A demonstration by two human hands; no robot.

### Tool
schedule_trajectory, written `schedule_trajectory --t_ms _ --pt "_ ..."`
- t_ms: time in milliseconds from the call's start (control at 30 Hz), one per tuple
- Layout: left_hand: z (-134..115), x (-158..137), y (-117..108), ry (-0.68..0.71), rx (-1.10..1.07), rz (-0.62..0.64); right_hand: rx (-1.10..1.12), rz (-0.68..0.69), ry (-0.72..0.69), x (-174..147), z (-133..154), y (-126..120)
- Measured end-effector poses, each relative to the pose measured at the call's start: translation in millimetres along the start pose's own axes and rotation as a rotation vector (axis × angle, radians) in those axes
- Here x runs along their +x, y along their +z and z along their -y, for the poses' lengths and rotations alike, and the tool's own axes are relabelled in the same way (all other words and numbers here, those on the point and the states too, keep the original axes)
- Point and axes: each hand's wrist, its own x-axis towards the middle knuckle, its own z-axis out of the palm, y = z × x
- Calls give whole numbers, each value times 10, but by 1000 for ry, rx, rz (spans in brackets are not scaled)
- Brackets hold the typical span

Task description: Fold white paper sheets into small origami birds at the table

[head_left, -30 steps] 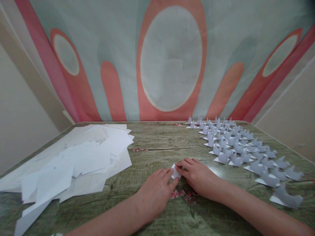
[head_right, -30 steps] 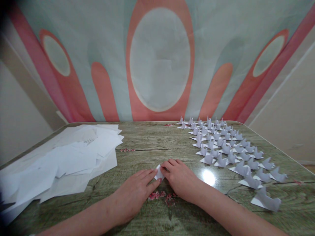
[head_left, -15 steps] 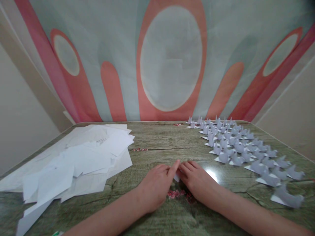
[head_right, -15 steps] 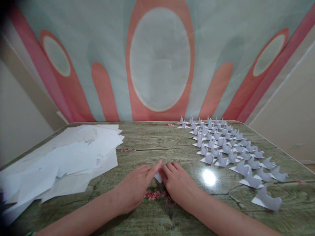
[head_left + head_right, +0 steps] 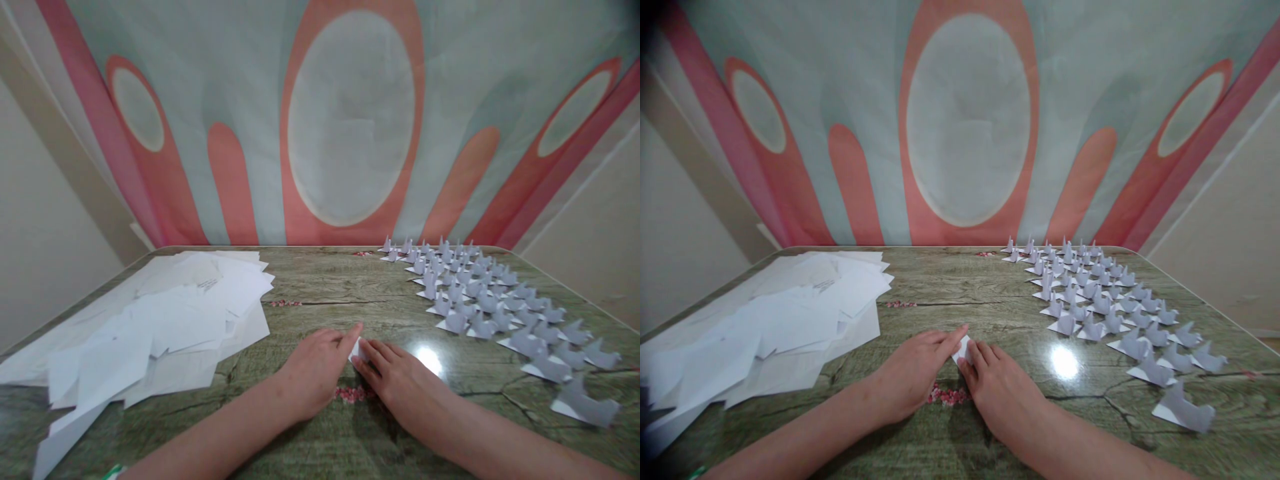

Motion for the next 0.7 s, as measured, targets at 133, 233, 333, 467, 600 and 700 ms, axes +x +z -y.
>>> schedule_trajectory --t_ms 133,233,333,467,600,700 --pt "-35 5 12 5 59 -9 123 69 -35 -65 -93 -120" --pt "-55 15 35 27 96 -48 292 112 -96 -70 -218 -228" --pt "-46 40 79 46 102 -104 444 120 70 13 -313 -255" --pt "21 87 163 4 34 -222 504 38 398 150 -308 -133" --pt "95 110 224 2 -87 -286 512 -13 484 183 -221 0" --pt "121 115 237 -10 -173 -310 513 -31 504 172 -181 36"
